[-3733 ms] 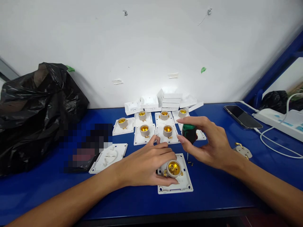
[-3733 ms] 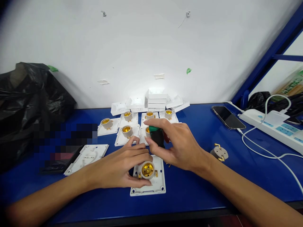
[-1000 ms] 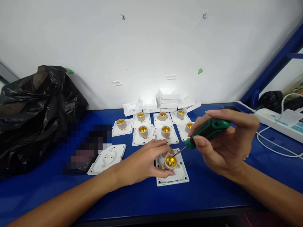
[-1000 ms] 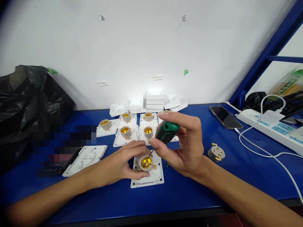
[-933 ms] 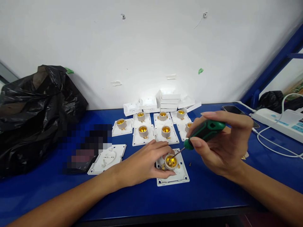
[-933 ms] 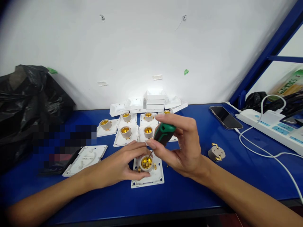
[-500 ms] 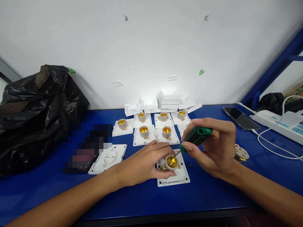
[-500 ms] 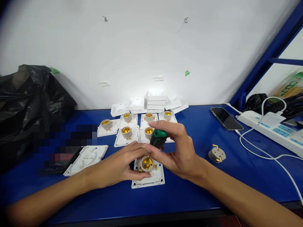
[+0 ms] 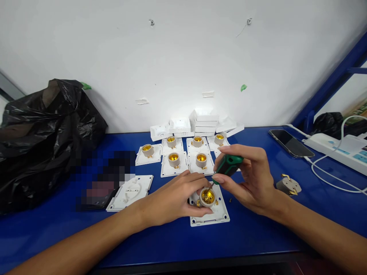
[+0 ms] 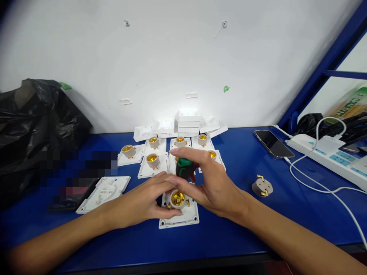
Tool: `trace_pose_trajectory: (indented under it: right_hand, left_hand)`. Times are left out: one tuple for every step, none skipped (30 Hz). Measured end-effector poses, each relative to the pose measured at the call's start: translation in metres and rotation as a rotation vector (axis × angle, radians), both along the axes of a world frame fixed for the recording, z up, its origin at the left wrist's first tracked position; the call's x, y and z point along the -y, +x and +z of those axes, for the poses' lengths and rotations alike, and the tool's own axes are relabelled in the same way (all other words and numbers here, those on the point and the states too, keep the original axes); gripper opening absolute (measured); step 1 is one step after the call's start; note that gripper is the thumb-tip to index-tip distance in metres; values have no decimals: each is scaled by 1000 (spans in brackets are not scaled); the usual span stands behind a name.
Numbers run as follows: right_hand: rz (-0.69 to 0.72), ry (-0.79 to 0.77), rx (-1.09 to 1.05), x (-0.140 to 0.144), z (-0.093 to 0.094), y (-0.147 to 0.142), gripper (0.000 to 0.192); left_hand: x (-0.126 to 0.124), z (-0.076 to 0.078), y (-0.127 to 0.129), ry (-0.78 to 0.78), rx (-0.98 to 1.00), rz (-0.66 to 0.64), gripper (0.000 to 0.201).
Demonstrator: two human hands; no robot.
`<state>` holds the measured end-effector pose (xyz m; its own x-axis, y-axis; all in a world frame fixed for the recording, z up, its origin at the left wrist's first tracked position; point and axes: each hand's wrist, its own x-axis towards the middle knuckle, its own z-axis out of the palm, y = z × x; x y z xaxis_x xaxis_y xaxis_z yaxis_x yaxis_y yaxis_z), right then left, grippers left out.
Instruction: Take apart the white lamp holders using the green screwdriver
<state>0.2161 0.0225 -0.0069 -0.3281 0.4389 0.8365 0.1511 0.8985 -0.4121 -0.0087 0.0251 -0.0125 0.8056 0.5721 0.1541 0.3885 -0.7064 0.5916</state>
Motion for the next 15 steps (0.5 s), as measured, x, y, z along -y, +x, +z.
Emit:
trace_pose_trajectory:
  right_hand:
    - [13,0,20,0,2,0,69]
    - [27,5,40,1,4,0,70]
    - [38,16,59,1,6,-1,71]
    - [46,27,73,2,8,-2,72]
    - [47,38,80,2,10,-3,72]
    - [42,47,82,3,11,-4,71]
    - [35,55,80,3,12,-5,70]
    - [33,60,79,3,12,-6,69]
    - [31,65,79,4,12,-6,68]
    - [32,67,81,4,12,-6,68]
    - [34,69,85,4,12,-6,68]
    - [38,68,89,4,12,-6,68]
    - [40,64,92,4,12,-5,69]
    - [40,60,96,4,13,-5,69]
    - [37,56,102,4,13,-4,71]
  left_hand:
    - [1,1,0,-1,2,6,38]
    - [1,2,1,0,6,9,38]
    - [1,2,1,2,13,7,38]
    - [1,3,1,5,19,3,39]
    - [1,3,1,6,23,-5,40]
    - [1,4,1,6,24,-12,41]
    - [1,4,1,5,21,-15,43]
    - [0,3,1,6,17,-15,44]
    - [0,3,1,9,12,-15,45]
    - [0,3,1,13,7,-17,46]
    - [-1,3,1,17,2,-17,46]
    - [-1,2,1,22,-2,-16,46]
    - [-1,2,1,26,-4,-14,46]
    - [-1,3,2,27,-6,-11,45]
    - [-1,3,2,25,-6,-9,43]
